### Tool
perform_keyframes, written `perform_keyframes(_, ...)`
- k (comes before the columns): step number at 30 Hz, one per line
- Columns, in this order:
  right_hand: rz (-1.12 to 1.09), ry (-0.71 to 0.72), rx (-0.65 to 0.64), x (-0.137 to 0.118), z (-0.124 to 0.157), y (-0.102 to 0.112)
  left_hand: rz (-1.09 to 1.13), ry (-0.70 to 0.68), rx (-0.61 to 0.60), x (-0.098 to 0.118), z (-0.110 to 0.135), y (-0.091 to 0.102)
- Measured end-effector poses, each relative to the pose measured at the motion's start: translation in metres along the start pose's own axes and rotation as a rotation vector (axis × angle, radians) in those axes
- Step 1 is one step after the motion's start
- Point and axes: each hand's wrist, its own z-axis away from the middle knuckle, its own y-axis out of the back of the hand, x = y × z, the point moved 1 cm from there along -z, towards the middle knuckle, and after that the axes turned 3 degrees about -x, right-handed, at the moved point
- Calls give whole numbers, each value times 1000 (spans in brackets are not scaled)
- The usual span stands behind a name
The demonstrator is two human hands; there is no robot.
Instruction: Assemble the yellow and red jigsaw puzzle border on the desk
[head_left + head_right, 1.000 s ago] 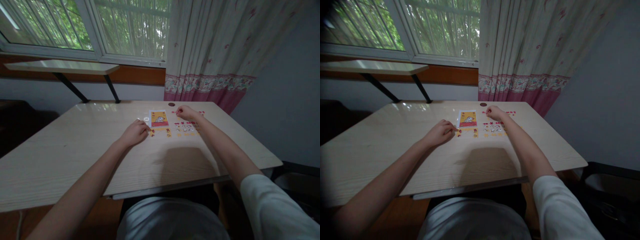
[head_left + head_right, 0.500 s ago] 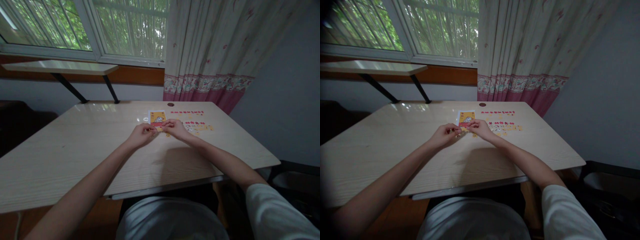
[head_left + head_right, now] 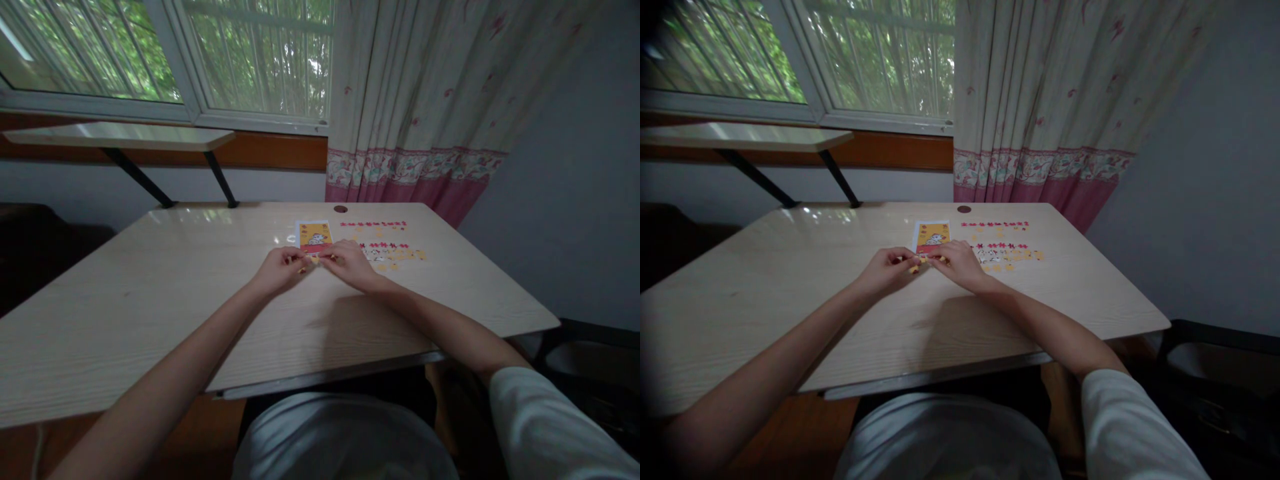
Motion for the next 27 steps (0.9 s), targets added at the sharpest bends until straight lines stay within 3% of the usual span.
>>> perform_keyframes(9,119,53,-24,0,1,-3,-63,-66,-76,-6,-3,8)
perform_keyframes(12,89,18,-18,-1,-1,-10,-256,-149,-53,-11,-10,25)
perform_keyframes(15,24,-16,-89,-2,-3,-19,-494,-263,-143,-18,-14,40)
perform_keyframes(20,11,-28,-179,-8,-3,-26,-631,-328,-187,-28,-16,45)
perform_keyframes(23,-26,35,-203,-9,-2,-24,-663,-364,-188,-29,-16,42)
perform_keyframes(27,-81,190,-360,-7,-1,-21,-711,-373,-190,-31,-16,42)
